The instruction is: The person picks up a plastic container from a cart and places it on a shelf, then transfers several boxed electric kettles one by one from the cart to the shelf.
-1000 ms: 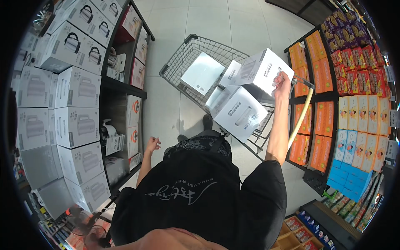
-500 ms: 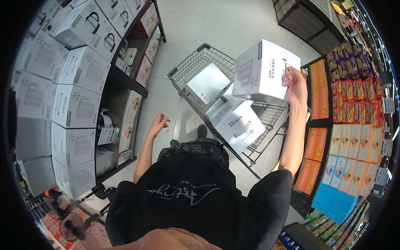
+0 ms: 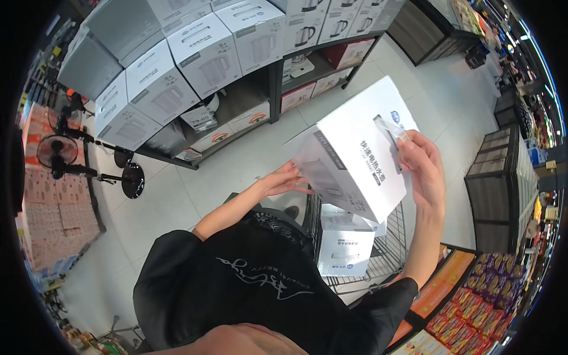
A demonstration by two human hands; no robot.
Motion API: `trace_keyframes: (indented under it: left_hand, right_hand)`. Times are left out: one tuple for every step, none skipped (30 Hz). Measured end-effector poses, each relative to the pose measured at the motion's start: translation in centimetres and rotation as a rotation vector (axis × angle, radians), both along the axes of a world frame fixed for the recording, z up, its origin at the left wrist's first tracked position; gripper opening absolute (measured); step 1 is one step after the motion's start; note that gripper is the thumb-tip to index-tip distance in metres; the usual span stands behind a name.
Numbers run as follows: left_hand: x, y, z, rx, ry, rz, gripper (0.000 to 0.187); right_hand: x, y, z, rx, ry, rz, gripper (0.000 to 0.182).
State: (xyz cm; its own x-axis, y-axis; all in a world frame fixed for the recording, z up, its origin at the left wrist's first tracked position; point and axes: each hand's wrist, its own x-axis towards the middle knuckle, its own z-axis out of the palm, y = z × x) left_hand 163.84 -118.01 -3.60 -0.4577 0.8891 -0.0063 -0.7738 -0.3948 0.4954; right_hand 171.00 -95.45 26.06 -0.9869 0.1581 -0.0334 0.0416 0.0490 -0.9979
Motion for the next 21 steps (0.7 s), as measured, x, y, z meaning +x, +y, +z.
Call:
trace_keyframes:
  left_hand:
    - [0.0, -0.8, -0.4, 0.025, 0.004, 0.040, 0.076]
    - [0.0, -1.7, -1.1, 0.048, 0.008, 0.080, 0.076]
    - [0.1, -2.7, -1.6, 0.070, 0.011, 0.118, 0.075]
    - [0.2, -3.6, -1.4, 0.091, 0.003, 0.146, 0.071]
    - [0.1, -4.5, -1.0, 0.114, -0.002, 0.170, 0.067]
    - [-0.1, -5.2, -0.5, 0.141, -0.006, 0.190, 0.063]
    - [-0.4, -5.7, 0.2, 0.125, 0.029, 0.237, 0.061]
    - [-1.0, -6.2, 1.0, 0.112, 0.066, 0.282, 0.059]
    - [-2.0, -6.6, 1.4, 0.101, 0.103, 0.324, 0.057]
    - [-3.3, -6.6, 1.1, 0.134, 0.171, 0.358, 0.052]
    - [-4.8, -6.2, 0.6, 0.171, 0.237, 0.391, 0.046]
    - [-6.5, -5.7, 0.6, 0.209, 0.303, 0.423, 0.041]
    - [-8.3, -5.4, 1.1, 0.195, 0.284, 0.476, 0.039]
    - [-10.2, -5.1, 1.7, 0.180, 0.262, 0.527, 0.038]
    - [-12.1, -4.8, 2.2, 0.165, 0.235, 0.576, 0.037]
    - [-14.2, -5.0, 3.4, 0.095, 0.282, 0.573, 0.033]
    - [-16.7, -4.3, 2.9, 0.208, 0.299, 0.580, 0.030]
    - [-19.5, -3.0, 1.4, 0.319, 0.315, 0.584, 0.026]
    - [-21.4, -3.0, 1.8, 0.333, 0.295, 0.589, 0.024]
    - [-23.3, -3.0, 2.3, 0.347, 0.276, 0.594, 0.021]
    - [-24.4, -4.1, 4.8, 0.263, 0.224, 0.597, 0.019]
  right_hand:
    - [-1.9, -0.7, 0.1, 0.010, -0.014, 0.094, 0.022]
    - [-3.8, -1.7, 0.3, 0.034, -0.017, 0.157, 0.021]
    - [-5.7, -2.9, 0.5, 0.056, -0.021, 0.219, 0.021]
    - [-7.5, -4.1, 0.8, 0.079, -0.023, 0.279, 0.020]
    - [-9.2, -5.3, 1.1, 0.098, -0.012, 0.321, 0.021]
    - [-10.9, -6.5, 1.4, 0.121, -0.001, 0.359, 0.021]
    - [-12.4, -7.5, 1.9, 0.147, 0.011, 0.394, 0.022]
    - [-14.0, -8.6, 2.8, 0.216, 0.030, 0.427, 0.024]
    - [-15.4, -9.8, 4.0, 0.286, 0.050, 0.455, 0.026]
    - [-16.8, -11.1, 5.1, 0.359, 0.068, 0.480, 0.028]
    - [-18.1, -12.2, 6.1, 0.431, 0.112, 0.472, 0.030]
    - [-19.5, -13.1, 7.1, 0.505, 0.155, 0.463, 0.033]
    - [-20.8, -14.2, 8.2, 0.577, 0.195, 0.453, 0.035]
    - [-21.9, -15.5, 9.3, 0.655, 0.220, 0.395, 0.037]
    - [-23.5, -16.1, 10.5, 0.744, 0.237, 0.396, 0.036]
    - [-25.3, -16.6, 11.2, 0.808, 0.280, 0.365, 0.036]
    - [-27.2, -17.1, 11.8, 0.872, 0.324, 0.332, 0.035]
    - [-29.0, -17.7, 12.4, 0.896, 0.333, 0.297, 0.035]
    - [-30.8, -18.3, 12.7, 0.900, 0.369, 0.273, 0.035]
    - [-32.8, -18.6, 13.0, 0.917, 0.399, 0.269, 0.036]
    - [-34.7, -18.7, 13.1, 0.929, 0.426, 0.261, 0.036]
